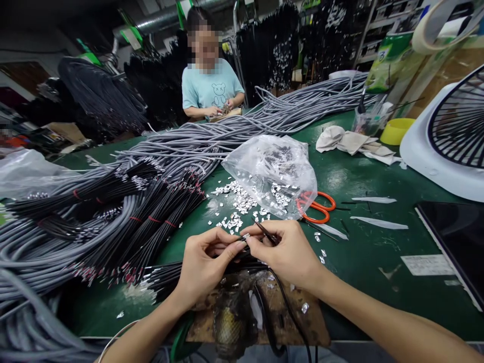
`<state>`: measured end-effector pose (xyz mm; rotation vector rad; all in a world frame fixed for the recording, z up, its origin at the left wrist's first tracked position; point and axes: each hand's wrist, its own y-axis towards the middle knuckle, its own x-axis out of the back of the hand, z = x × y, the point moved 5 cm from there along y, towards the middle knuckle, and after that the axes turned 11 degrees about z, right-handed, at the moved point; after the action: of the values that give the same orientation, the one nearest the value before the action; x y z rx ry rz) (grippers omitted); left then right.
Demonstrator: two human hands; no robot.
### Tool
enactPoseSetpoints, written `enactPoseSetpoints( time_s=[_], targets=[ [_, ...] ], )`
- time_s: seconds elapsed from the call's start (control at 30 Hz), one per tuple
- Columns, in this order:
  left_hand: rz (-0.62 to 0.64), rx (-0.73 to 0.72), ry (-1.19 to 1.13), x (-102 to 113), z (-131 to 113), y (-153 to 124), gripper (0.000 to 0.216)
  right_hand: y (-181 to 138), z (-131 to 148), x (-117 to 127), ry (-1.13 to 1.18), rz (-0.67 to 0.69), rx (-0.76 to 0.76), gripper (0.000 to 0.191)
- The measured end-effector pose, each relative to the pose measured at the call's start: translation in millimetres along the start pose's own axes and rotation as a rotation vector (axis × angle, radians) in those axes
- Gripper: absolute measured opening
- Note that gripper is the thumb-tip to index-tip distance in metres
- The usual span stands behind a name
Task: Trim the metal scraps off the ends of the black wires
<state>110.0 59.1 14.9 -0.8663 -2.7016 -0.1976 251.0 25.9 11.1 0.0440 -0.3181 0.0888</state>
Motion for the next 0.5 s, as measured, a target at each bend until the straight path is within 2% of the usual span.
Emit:
enactPoseSetpoints(
  time_s=[0.1,0.2,0.27,0.37,0.43,0.5],
  targets=[
    [0.009,0.005,-0.018,0,0,1,0.015,0,-2,-1,0.015,0.023,-0.016,0.022],
    [0.125,0.053,-0.057,-5,5,0,0.020,1,1,-1,-0.112,-0.005,0.034,0.019],
    [0.255,0.079,-0.060,-10,8,-1,0.026,2,6,4,-0.244,-0.089,0.116,0.018],
    [0.385,0.107,0.002,-12,12,-2,0.030,4,11,25,-0.397,-0.316,0.179,0.017],
    [0.375,0.088,0.092,-5,11,1,0.029,7,9,44,-0.459,-0.448,0.146,0.019],
    [0.342,0.001,0.258,2,5,5,0.024,10,5,59,-0.512,-0.484,0.081,0.028]
  ],
)
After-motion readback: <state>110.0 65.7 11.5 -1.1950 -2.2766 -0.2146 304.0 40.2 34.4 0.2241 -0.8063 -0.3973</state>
